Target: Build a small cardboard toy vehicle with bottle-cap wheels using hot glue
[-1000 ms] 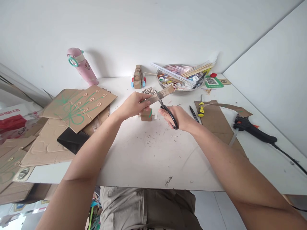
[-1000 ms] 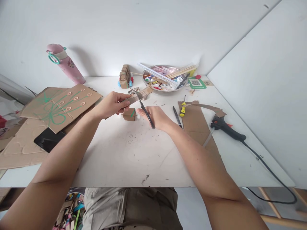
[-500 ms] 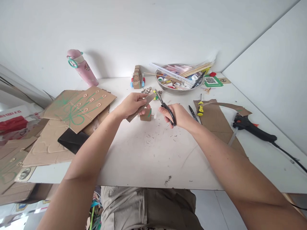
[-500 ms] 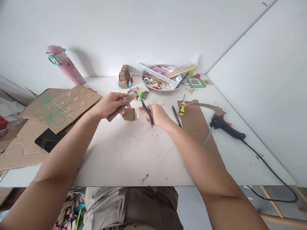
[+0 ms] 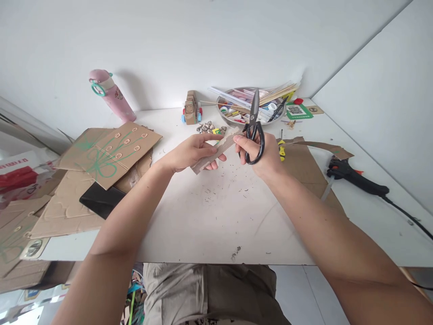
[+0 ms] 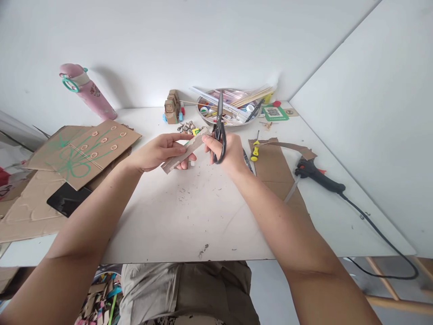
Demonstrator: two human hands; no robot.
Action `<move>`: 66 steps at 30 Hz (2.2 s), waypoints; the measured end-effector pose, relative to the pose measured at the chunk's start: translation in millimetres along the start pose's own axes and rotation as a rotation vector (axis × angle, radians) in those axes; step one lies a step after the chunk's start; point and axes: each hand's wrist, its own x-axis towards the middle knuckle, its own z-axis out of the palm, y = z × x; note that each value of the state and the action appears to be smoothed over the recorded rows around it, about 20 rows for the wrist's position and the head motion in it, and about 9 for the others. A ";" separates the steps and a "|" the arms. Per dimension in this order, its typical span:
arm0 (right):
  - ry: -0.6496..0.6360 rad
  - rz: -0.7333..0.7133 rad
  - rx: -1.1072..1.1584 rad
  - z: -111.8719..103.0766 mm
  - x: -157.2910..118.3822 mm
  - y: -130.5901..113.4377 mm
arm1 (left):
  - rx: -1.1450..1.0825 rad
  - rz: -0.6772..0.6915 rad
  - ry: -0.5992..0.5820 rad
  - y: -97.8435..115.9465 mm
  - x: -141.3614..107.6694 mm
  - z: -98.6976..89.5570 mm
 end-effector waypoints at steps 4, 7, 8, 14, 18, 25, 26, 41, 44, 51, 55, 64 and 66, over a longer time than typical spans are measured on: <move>0.078 -0.027 0.012 -7.0 6.1 6.1 | 0.103 -0.001 0.018 4.6 -0.8 -6.5; 0.086 -0.044 0.031 -8.7 7.4 8.5 | 0.157 0.019 0.055 5.9 -0.8 -6.6; 0.082 -0.042 0.031 -8.6 7.1 8.8 | 0.165 0.020 0.064 5.9 -0.6 -5.6; 0.086 -0.029 0.027 -4.2 5.5 8.9 | 0.127 0.038 0.141 6.6 1.0 -0.1; 0.102 -0.022 0.059 -0.9 6.4 7.7 | 0.113 0.049 0.195 8.8 -0.2 0.1; -0.193 0.105 0.001 -9.5 3.2 -6.0 | 0.160 0.089 0.331 12.6 -1.1 -3.8; -0.241 0.123 -0.005 -10.4 3.1 -6.7 | 0.157 0.095 0.363 13.6 -1.3 -4.5; -0.617 0.222 -0.163 -23.2 -3.5 -14.7 | 0.083 0.099 0.469 23.6 -7.8 -4.4; -0.697 0.211 -0.217 -13.5 -10.1 -17.5 | 0.087 0.080 0.437 21.3 -6.4 1.3; -0.719 0.196 -0.258 -2.9 -13.9 -19.3 | 0.160 0.047 0.398 20.2 -6.0 16.6; -0.713 0.198 -0.267 -2.8 -14.7 -19.9 | 0.163 0.039 0.399 21.8 -7.0 19.9; -0.705 0.208 -0.284 -2.0 -15.8 -19.3 | 0.202 0.078 0.360 17.8 -6.8 16.9; -0.706 0.202 -0.287 -1.0 -15.7 -18.5 | 0.226 0.080 0.354 16.9 -6.7 15.0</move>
